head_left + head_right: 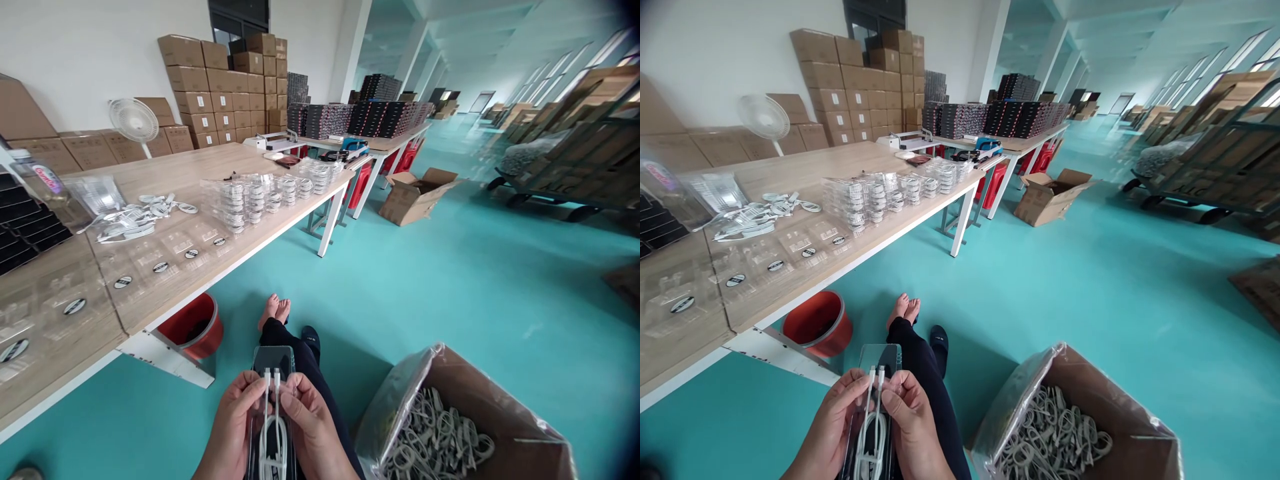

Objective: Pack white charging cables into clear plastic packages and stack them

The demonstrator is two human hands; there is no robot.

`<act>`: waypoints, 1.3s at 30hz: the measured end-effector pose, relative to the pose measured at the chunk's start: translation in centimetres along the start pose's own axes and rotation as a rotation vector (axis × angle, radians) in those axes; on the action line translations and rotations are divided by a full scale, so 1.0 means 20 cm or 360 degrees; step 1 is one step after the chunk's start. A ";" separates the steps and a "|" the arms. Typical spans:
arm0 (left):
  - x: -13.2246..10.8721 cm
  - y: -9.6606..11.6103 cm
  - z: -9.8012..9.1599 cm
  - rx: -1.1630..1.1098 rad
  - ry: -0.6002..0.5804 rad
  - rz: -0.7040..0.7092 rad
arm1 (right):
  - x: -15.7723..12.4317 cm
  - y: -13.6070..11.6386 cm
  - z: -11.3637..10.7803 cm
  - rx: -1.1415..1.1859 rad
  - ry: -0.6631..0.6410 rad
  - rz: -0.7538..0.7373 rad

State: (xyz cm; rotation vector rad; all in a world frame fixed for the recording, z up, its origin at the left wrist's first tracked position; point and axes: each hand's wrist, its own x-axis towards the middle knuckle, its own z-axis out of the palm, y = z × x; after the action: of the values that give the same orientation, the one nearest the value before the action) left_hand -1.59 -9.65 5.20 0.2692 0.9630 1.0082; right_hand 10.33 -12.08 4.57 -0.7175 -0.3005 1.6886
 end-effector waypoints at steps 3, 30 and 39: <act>0.00 -0.02 -0.02 -0.0040 -0.0023 -0.0015 | 0.01 0.03 -0.01 0.0039 -0.0012 0.0009; 0.00 0.04 -0.13 0.0132 0.0014 0.0302 | 0.01 0.13 -0.09 -0.0345 -0.0032 0.0195; 0.01 0.04 -0.11 0.0023 0.0026 0.0328 | 0.02 0.13 -0.07 -0.0597 0.0084 0.0173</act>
State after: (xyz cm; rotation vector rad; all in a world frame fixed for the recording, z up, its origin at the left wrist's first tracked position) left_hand -3.68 -9.50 4.29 0.3784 0.9717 1.1932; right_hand 9.02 -12.70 1.97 -1.0694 -0.5585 1.7314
